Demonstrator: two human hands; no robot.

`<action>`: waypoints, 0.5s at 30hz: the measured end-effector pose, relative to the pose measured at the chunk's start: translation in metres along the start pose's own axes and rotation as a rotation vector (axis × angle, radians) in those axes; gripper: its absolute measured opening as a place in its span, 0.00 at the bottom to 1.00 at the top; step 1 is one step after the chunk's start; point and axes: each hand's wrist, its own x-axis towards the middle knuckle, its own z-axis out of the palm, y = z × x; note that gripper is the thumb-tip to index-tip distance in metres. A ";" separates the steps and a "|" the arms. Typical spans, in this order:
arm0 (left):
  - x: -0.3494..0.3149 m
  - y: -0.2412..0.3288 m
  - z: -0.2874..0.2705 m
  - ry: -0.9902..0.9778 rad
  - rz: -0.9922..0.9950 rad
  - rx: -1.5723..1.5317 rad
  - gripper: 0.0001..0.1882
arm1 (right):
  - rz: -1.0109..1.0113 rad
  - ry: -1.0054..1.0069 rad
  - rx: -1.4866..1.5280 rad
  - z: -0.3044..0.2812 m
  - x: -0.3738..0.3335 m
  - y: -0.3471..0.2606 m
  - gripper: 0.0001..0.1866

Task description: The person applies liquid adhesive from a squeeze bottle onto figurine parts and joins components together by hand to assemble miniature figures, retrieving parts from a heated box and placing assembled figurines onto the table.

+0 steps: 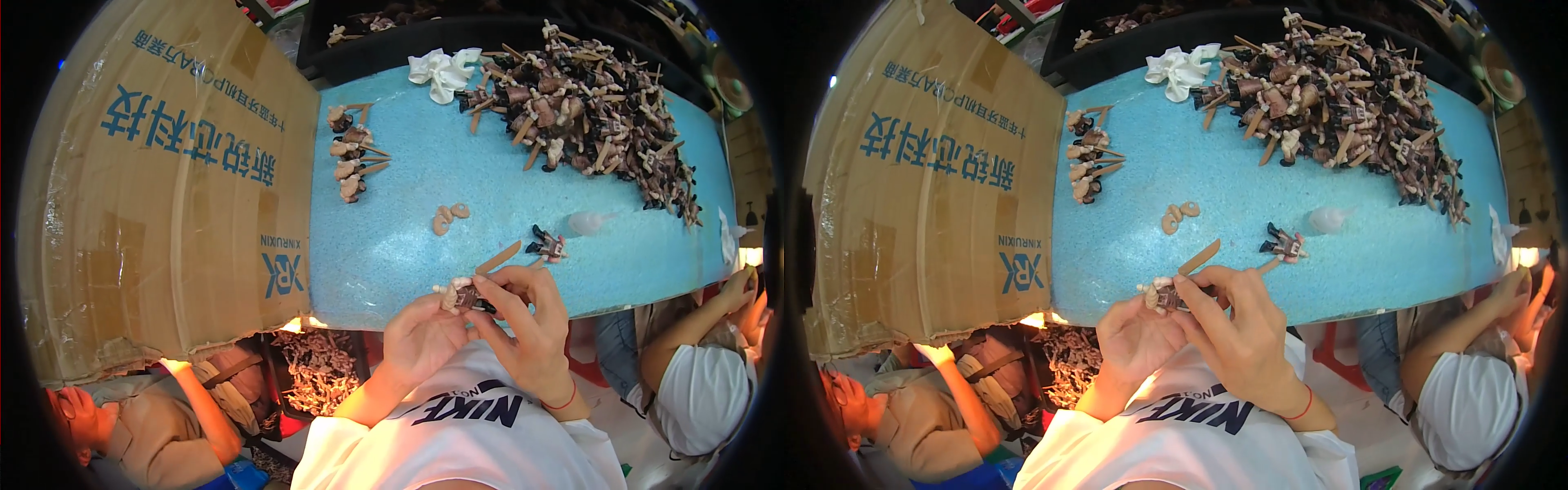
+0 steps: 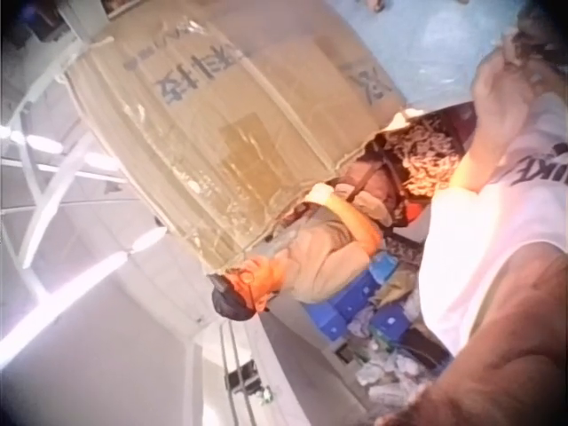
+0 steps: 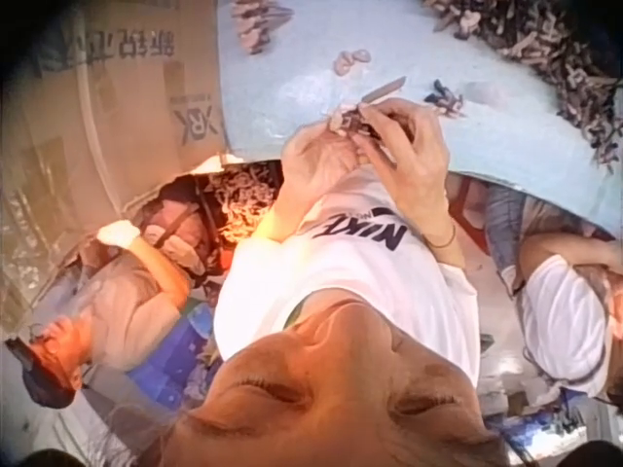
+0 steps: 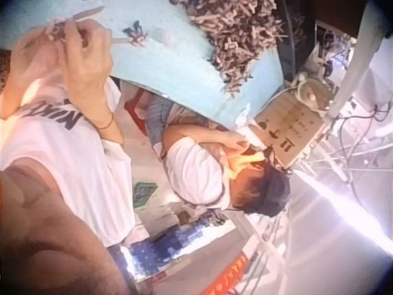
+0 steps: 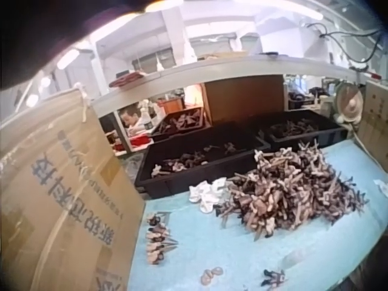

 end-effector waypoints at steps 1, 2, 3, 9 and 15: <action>0.000 -0.001 0.000 0.003 -0.002 0.003 0.19 | -0.005 0.000 -0.008 0.000 -0.001 0.000 0.21; 0.000 -0.002 0.000 -0.017 0.013 -0.008 0.19 | -0.011 0.001 -0.015 0.000 -0.001 -0.001 0.21; 0.000 -0.003 -0.001 -0.037 0.029 -0.019 0.19 | -0.010 0.003 -0.013 -0.001 -0.001 -0.001 0.21; -0.003 -0.008 -0.015 -0.040 0.035 -0.043 0.20 | -0.078 0.006 -0.072 -0.003 -0.003 -0.003 0.20; -0.003 -0.002 -0.005 -0.033 0.004 0.104 0.23 | -0.027 0.000 -0.003 -0.006 -0.007 -0.005 0.21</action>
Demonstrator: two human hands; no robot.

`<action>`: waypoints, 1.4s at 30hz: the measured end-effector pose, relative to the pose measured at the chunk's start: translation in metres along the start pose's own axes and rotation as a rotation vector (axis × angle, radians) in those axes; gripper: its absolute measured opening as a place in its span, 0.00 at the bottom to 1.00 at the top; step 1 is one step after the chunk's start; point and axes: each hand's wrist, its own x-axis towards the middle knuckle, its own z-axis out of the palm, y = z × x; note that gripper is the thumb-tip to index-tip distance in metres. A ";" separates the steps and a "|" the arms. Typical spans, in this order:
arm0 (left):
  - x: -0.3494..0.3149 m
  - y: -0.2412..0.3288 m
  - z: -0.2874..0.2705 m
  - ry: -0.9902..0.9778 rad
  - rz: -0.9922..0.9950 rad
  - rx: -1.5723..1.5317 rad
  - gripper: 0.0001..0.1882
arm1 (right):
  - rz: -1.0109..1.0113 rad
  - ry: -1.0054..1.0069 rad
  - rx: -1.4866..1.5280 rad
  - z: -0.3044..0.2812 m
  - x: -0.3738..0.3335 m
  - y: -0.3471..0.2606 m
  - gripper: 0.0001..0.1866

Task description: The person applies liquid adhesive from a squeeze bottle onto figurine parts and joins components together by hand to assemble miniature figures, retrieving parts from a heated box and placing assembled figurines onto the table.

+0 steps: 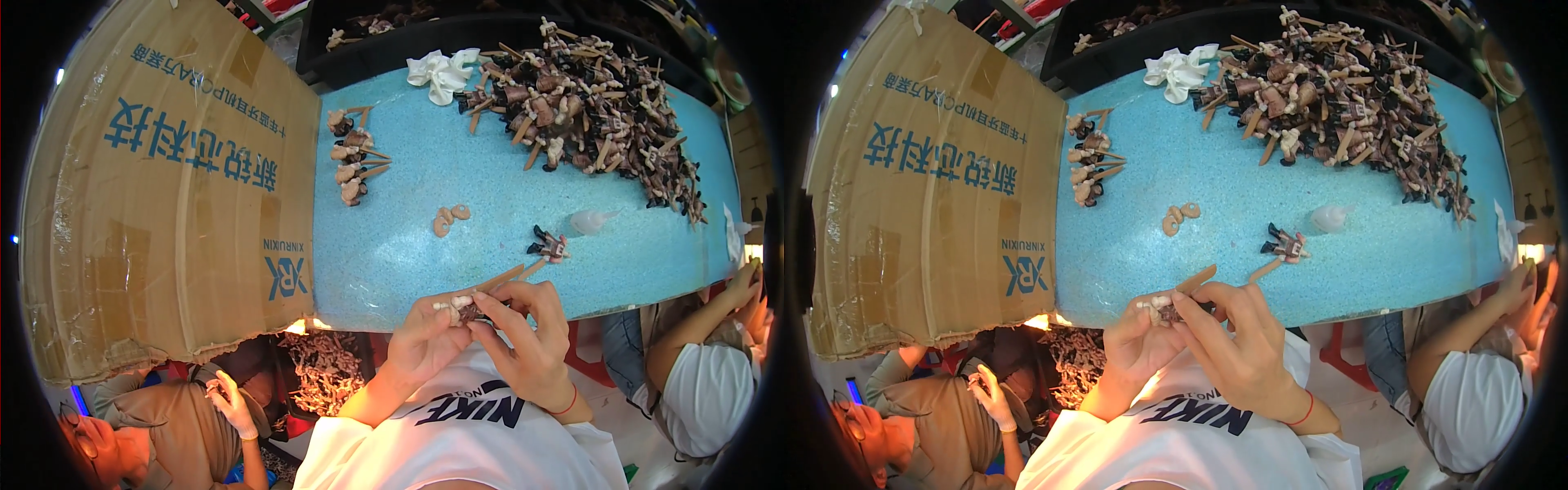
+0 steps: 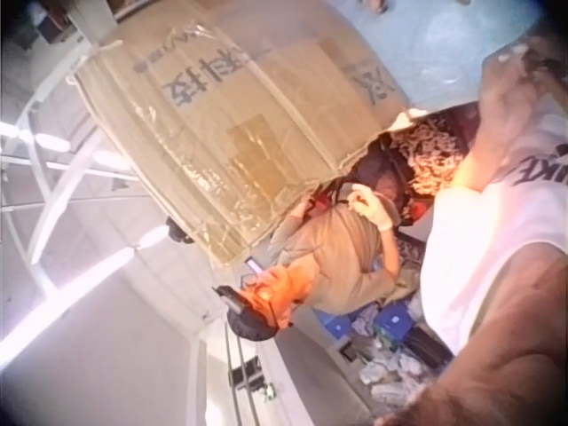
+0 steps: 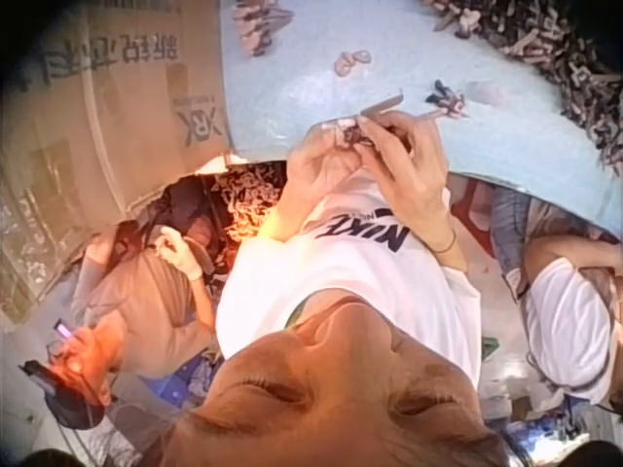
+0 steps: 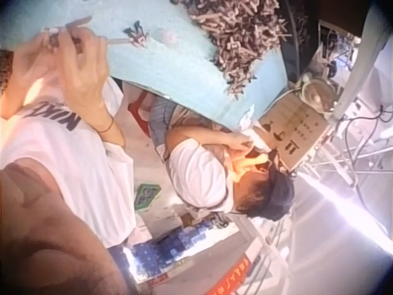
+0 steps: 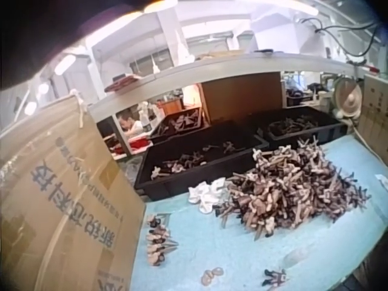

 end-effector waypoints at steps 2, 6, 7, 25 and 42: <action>0.001 0.002 0.008 0.054 -0.012 0.094 0.24 | -0.013 0.016 0.035 0.000 0.000 0.001 0.18; -0.004 0.002 0.013 0.172 0.070 0.433 0.25 | 0.070 0.032 0.156 -0.001 -0.004 0.006 0.17; -0.004 0.002 0.016 0.172 0.072 0.431 0.25 | 0.129 0.027 0.243 -0.004 -0.004 0.005 0.16; -0.003 0.007 0.027 0.171 0.395 1.414 0.27 | 0.402 -0.052 0.914 0.006 0.000 0.006 0.28; -0.002 0.007 0.032 0.253 0.647 1.595 0.28 | 0.269 0.060 1.141 0.027 -0.005 0.018 0.20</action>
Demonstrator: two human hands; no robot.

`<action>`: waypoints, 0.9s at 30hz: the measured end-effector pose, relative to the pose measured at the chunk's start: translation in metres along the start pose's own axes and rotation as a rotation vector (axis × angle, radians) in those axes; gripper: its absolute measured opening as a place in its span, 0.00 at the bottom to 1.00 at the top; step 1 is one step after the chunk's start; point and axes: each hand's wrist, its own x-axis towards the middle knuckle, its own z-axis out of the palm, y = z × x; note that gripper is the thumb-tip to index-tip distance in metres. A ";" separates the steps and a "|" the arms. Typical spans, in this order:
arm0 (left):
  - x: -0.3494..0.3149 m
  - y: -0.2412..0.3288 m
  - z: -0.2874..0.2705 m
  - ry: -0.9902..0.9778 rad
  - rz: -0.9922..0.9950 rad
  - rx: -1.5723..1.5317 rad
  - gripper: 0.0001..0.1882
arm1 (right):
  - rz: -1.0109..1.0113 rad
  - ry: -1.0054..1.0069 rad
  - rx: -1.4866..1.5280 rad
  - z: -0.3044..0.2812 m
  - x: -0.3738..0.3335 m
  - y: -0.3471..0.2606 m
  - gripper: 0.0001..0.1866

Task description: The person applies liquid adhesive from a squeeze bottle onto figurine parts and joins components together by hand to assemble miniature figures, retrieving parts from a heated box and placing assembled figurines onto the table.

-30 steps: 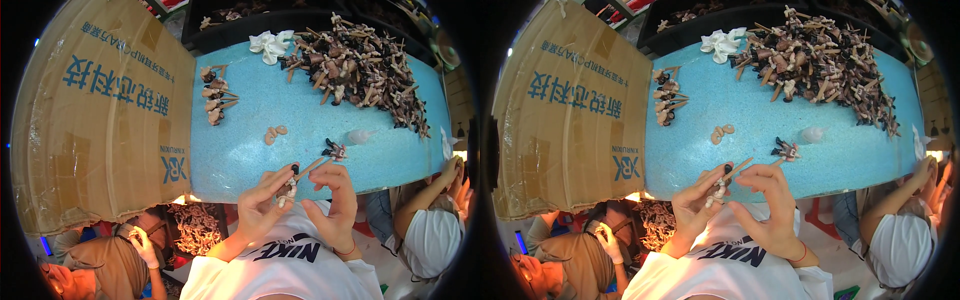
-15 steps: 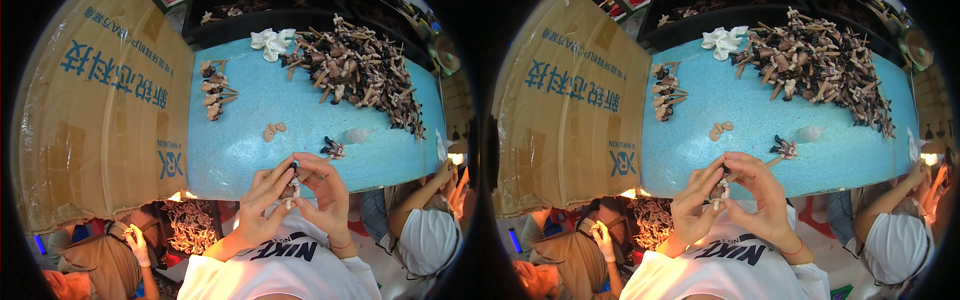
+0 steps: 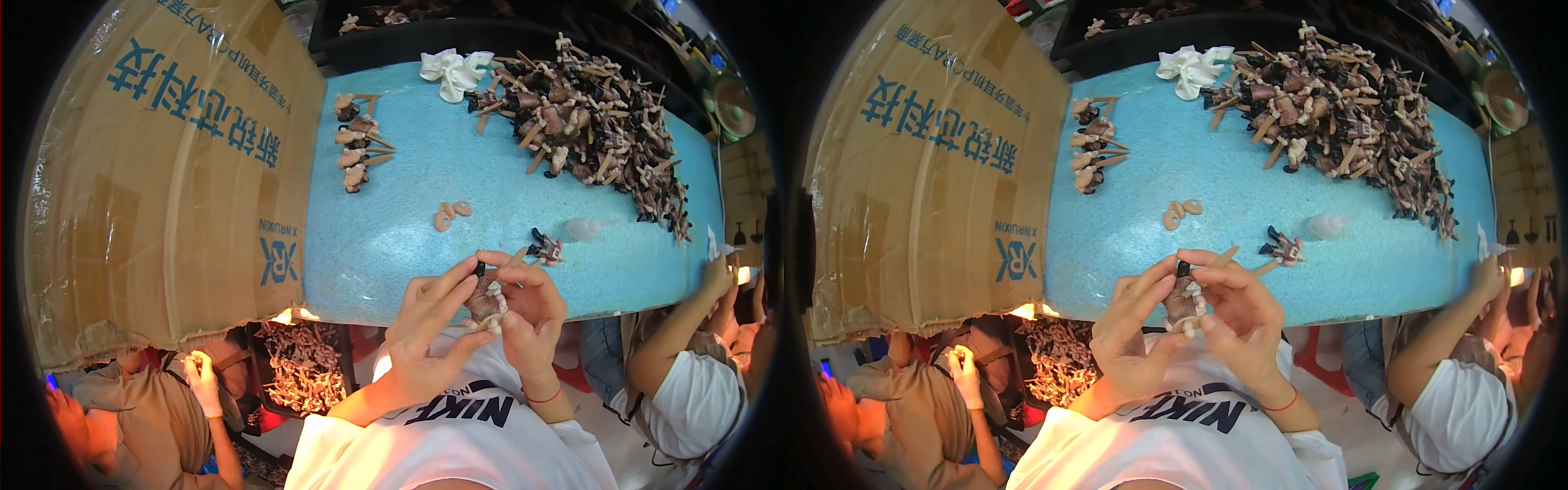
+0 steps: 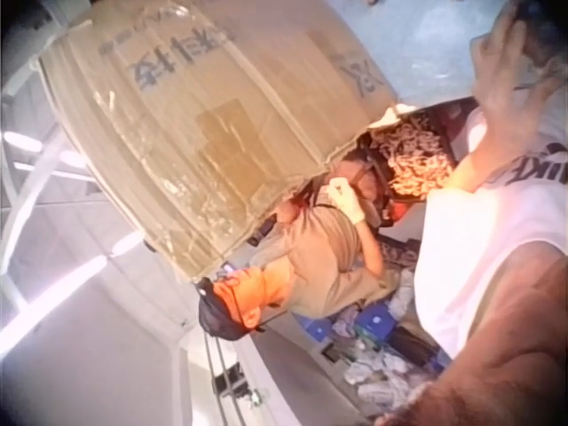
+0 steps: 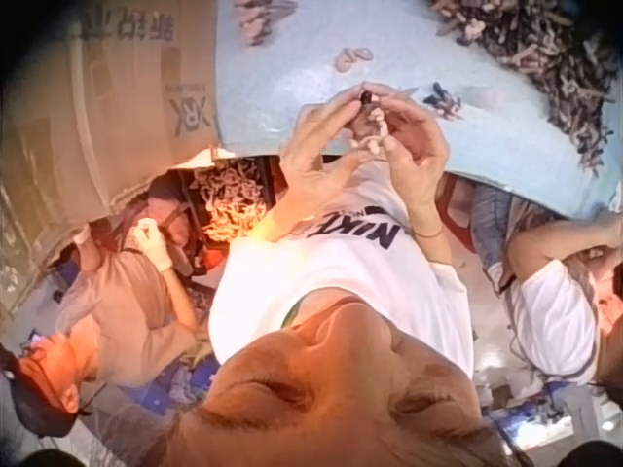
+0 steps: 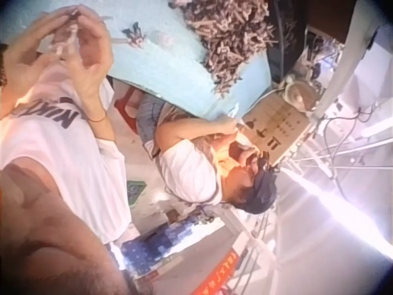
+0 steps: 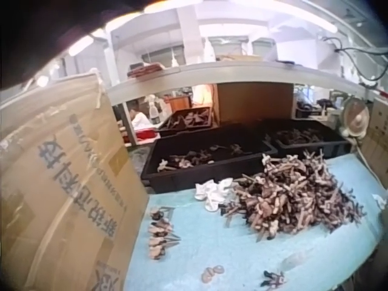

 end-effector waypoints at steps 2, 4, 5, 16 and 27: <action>0.001 0.003 0.001 -0.004 0.024 0.056 0.27 | 0.043 0.040 0.105 -0.002 0.000 0.002 0.18; 0.002 0.006 0.002 -0.009 0.049 0.110 0.26 | 0.045 0.043 0.115 -0.001 0.000 0.002 0.18; 0.001 0.007 0.002 -0.012 0.059 0.138 0.25 | 0.048 0.048 0.129 0.000 0.001 0.002 0.17; 0.002 0.009 -0.001 0.000 0.125 0.165 0.21 | 0.050 0.028 0.198 0.004 -0.006 0.007 0.17; 0.005 0.011 -0.001 0.000 0.171 0.241 0.19 | 0.007 0.018 0.235 0.002 -0.006 0.012 0.19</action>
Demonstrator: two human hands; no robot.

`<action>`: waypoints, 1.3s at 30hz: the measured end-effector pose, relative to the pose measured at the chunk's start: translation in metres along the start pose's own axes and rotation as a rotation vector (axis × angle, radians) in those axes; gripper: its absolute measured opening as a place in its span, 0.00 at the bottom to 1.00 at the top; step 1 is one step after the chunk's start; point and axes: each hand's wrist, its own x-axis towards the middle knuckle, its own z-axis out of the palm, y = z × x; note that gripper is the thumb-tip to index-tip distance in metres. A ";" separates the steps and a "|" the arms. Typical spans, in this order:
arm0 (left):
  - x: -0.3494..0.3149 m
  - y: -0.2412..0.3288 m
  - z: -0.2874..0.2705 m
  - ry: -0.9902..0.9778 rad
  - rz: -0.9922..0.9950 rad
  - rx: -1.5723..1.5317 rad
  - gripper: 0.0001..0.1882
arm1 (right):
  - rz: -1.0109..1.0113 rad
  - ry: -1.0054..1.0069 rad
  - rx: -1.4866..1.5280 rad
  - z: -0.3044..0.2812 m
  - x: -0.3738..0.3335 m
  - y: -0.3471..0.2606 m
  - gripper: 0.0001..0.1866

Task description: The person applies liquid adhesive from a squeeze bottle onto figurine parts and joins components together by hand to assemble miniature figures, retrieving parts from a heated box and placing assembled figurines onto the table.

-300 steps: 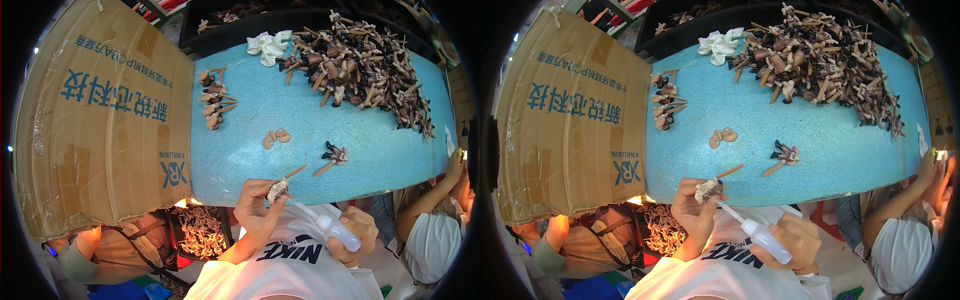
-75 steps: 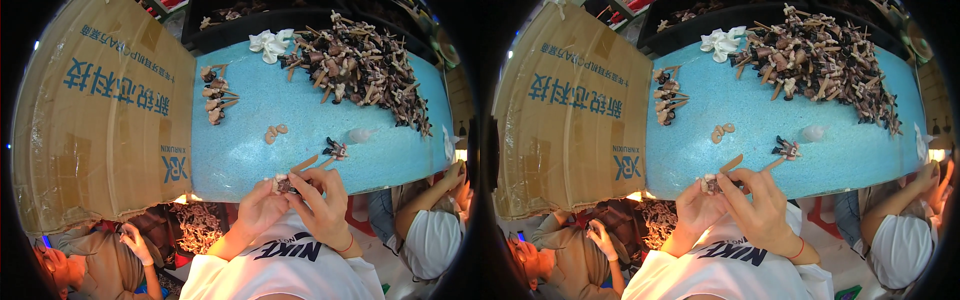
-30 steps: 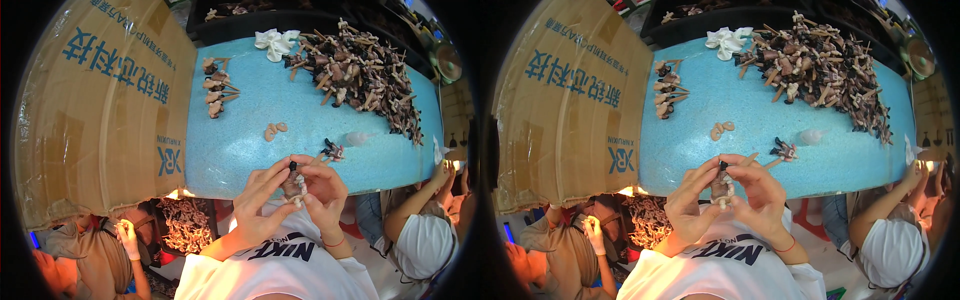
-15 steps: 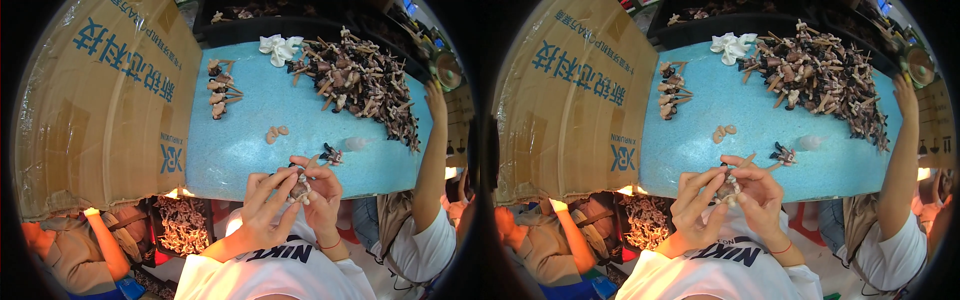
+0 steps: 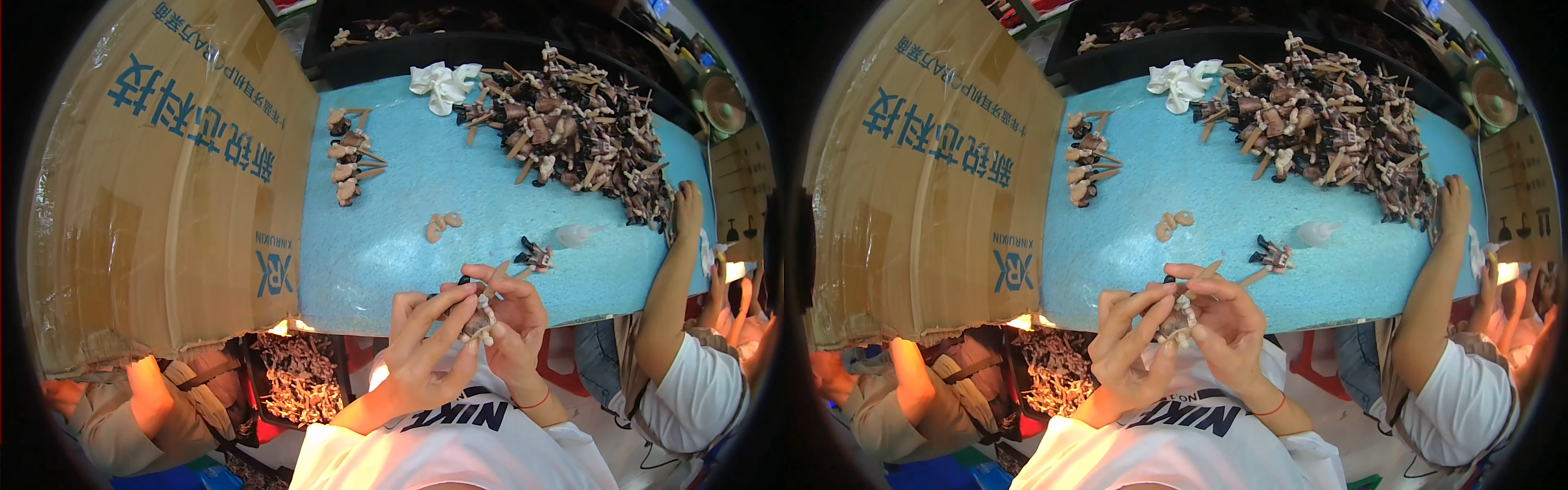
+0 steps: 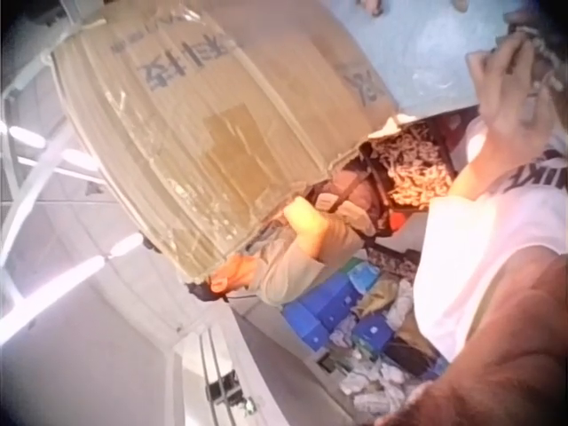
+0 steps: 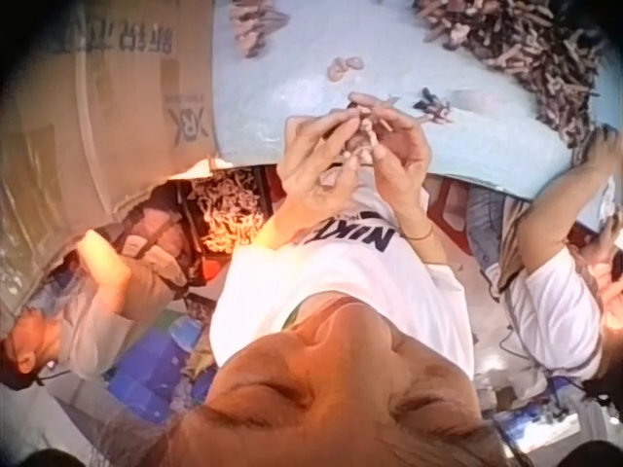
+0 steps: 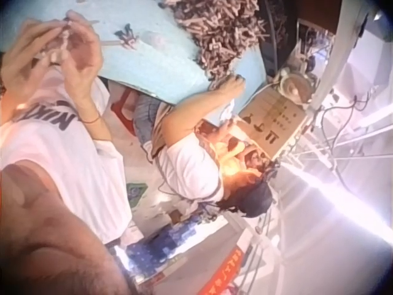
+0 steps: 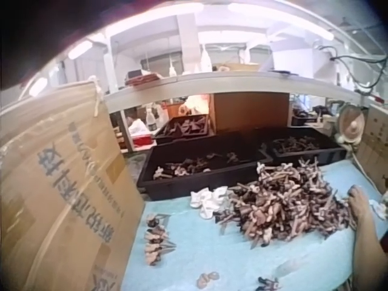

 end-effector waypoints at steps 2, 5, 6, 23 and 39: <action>0.001 0.000 0.000 0.001 0.022 0.017 0.20 | -0.004 -0.006 0.029 0.000 0.001 0.001 0.20; 0.001 0.001 0.002 0.016 0.024 0.029 0.24 | -0.027 -0.035 0.069 -0.003 0.003 0.006 0.22; 0.001 0.001 0.002 0.028 0.002 0.022 0.27 | -0.046 -0.056 0.079 -0.004 0.004 0.006 0.23; 0.009 -0.010 0.007 0.046 0.012 -0.094 0.36 | -0.115 -0.093 -0.011 -0.001 0.015 -0.001 0.22; 0.001 -0.015 0.020 0.061 -0.144 -0.288 0.35 | -0.003 0.011 -0.080 0.001 0.012 -0.014 0.25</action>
